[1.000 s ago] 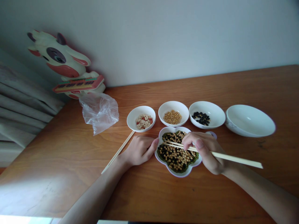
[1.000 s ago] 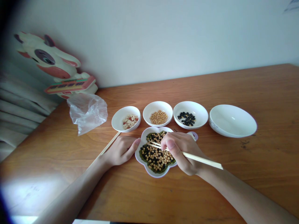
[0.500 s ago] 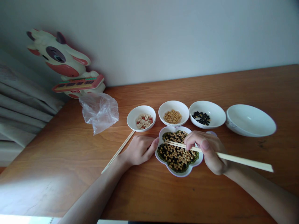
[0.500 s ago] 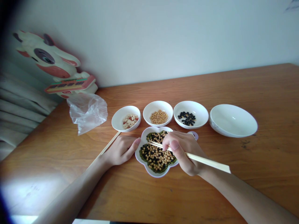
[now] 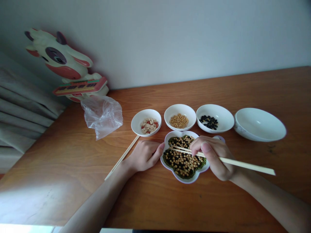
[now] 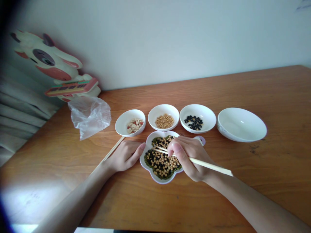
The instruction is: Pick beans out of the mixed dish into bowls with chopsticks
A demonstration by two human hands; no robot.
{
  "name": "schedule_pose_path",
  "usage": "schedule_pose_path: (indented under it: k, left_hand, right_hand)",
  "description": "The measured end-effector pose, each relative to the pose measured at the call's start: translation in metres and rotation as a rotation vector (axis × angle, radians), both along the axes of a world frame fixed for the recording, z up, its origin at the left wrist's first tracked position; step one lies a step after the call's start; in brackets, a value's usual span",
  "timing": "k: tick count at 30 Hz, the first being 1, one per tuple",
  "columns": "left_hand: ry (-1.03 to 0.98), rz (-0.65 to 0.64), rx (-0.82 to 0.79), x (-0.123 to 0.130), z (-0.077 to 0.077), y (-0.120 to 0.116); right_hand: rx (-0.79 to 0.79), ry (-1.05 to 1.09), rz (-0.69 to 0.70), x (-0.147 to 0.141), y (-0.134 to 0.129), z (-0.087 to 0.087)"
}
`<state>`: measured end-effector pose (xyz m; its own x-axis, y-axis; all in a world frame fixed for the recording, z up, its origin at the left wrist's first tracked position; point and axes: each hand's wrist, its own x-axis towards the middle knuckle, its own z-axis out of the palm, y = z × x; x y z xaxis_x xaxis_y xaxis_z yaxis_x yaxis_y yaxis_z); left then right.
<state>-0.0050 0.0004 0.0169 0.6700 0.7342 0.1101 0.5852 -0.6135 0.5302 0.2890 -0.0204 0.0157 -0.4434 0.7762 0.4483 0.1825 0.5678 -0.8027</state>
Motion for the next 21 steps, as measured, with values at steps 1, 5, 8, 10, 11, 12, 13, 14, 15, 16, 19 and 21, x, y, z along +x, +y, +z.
schedule_pose_path:
  k: [1,5,8,10,11,12,13,14,15,16,19,21]
  left_hand:
    - [-0.001,0.000,-0.002,0.000,0.000,0.000]
    - [-0.005,-0.003,-0.017,0.000,0.000,0.000]
    - [-0.012,-0.001,-0.028,0.000,-0.001,0.000]
    - [-0.015,0.005,-0.032,0.000,0.000,0.000]
    - [-0.016,0.006,-0.032,0.000,0.000,0.000]
    - [-0.015,0.006,-0.031,0.000,0.000,0.000]
    - [-0.014,0.005,-0.029,0.000,0.000,0.000]
    - [-0.012,0.004,-0.026,0.000,0.000,0.000]
    - [-0.011,0.005,-0.023,0.000,0.000,0.000]
    - [-0.011,0.006,-0.021,0.000,0.000,0.000]
    - [-0.016,0.004,-0.024,0.000,0.000,0.000]
    - [-0.018,0.002,-0.025,-0.001,-0.001,0.000]
  right_hand:
    - [0.007,0.010,0.000,0.000,0.000,0.000]
    - [0.002,0.055,-0.010,0.000,0.000,-0.001]
    - [-0.017,0.048,-0.004,0.001,0.000,0.002]
    - [-0.037,0.005,0.003,0.002,0.000,0.005]
    - [-0.047,-0.023,0.004,0.001,0.000,0.007]
    - [-0.054,-0.050,0.004,0.001,0.000,0.009]
    - [-0.055,-0.067,0.003,0.001,0.000,0.011]
    - [-0.051,-0.078,0.004,0.001,0.000,0.012]
    - [-0.044,-0.083,0.006,0.001,0.000,0.013]
    - [-0.036,-0.084,0.009,0.000,0.000,0.013]
    - [-0.022,-0.094,0.033,0.000,0.001,0.011]
    - [-0.015,-0.100,0.044,0.000,0.001,0.010]
